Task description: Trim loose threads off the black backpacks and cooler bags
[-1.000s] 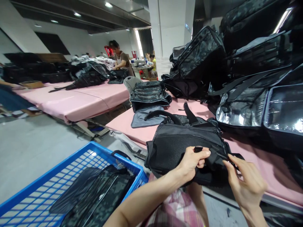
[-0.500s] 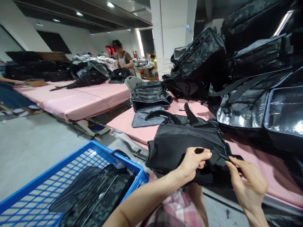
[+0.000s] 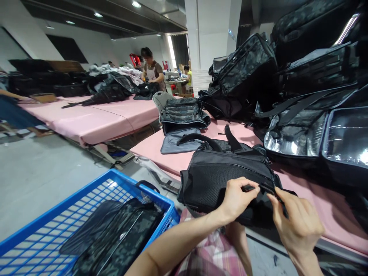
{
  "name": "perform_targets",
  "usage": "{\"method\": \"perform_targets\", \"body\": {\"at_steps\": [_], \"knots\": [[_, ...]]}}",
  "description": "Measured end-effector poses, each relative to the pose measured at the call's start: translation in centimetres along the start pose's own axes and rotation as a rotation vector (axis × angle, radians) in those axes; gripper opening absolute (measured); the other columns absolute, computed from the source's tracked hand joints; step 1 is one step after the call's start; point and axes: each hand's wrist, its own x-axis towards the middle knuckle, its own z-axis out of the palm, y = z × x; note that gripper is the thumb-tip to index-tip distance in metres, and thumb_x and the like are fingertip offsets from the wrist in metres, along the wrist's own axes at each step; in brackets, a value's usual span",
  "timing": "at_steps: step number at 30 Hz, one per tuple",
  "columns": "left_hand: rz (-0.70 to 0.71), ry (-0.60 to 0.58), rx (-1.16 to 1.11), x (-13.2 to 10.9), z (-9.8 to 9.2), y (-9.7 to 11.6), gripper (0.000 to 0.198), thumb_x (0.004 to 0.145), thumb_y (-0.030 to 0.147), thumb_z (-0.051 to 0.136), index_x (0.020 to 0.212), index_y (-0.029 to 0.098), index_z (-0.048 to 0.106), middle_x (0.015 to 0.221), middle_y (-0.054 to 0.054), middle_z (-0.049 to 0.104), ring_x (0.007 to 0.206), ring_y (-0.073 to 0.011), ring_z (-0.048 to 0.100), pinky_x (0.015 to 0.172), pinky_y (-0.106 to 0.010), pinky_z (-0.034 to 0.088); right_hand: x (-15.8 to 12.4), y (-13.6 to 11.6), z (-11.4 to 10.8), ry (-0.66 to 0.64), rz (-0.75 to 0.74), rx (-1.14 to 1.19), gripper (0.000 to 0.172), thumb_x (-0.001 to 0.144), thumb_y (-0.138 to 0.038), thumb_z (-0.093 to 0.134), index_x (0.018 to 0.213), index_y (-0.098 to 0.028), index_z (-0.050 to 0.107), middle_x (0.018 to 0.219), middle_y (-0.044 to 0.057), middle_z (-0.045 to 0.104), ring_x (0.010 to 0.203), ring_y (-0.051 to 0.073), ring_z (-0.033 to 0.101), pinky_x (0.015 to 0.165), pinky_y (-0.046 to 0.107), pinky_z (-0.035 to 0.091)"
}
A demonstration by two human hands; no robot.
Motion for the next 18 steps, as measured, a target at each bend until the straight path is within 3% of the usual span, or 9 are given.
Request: {"method": "perform_targets", "body": {"at_steps": [3, 6, 12, 15, 18], "knots": [[0.158, 0.018, 0.154, -0.2, -0.1, -0.3, 0.01, 0.071, 0.013, 0.063, 0.072, 0.015, 0.073, 0.067, -0.002, 0.065, 0.063, -0.011, 0.056, 0.063, -0.021, 0.041, 0.0, 0.0, -0.1, 0.029, -0.046, -0.088, 0.03, 0.069, -0.018, 0.077, 0.095, -0.015, 0.063, 0.075, 0.003, 0.068, 0.061, 0.015, 0.055, 0.061, 0.026, 0.041], [0.269, 0.033, 0.258, -0.3, 0.0, -0.9, 0.014, 0.073, 0.011, 0.06, 0.076, 0.015, 0.073, 0.066, -0.002, 0.063, 0.062, -0.0105, 0.055, 0.06, -0.02, 0.041, -0.3, 0.2, -0.5, 0.014, 0.013, -0.052, 0.027, 0.069, -0.015, 0.077, 0.093, -0.016, 0.063, 0.074, 0.001, 0.068, 0.063, 0.014, 0.056, 0.062, 0.025, 0.04], [0.327, 0.024, 0.301, -0.4, 0.4, -1.5, 0.017, 0.074, 0.012, 0.058, 0.08, 0.016, 0.073, 0.067, -0.002, 0.061, 0.061, -0.0107, 0.054, 0.06, -0.021, 0.041, -0.4, 0.1, -0.8, -0.021, 0.021, -0.072, 0.027, 0.072, -0.018, 0.074, 0.097, -0.015, 0.064, 0.078, 0.003, 0.069, 0.064, 0.014, 0.057, 0.064, 0.027, 0.041], [0.198, -0.048, 0.219, -0.2, 0.1, -1.2, 0.014, 0.073, 0.014, 0.06, 0.078, 0.016, 0.073, 0.068, -0.002, 0.061, 0.064, -0.011, 0.054, 0.063, -0.022, 0.041, -0.5, 0.6, -0.7, -0.062, 0.123, 0.066, 0.012, 0.08, -0.022, 0.067, 0.09, -0.016, 0.065, 0.076, 0.003, 0.068, 0.062, 0.014, 0.058, 0.062, 0.026, 0.041], [-0.2, -0.277, -0.093, 0.3, -0.6, -0.8, 0.014, 0.068, 0.023, 0.068, 0.077, 0.013, 0.072, 0.059, 0.001, 0.054, 0.051, -0.0069, 0.044, 0.052, -0.02, 0.034, -0.7, 1.5, -0.3, -0.143, 0.392, 0.409, 0.016, 0.085, -0.033, 0.059, 0.091, -0.018, 0.064, 0.08, 0.003, 0.068, 0.065, 0.015, 0.061, 0.059, 0.024, 0.045]]}}
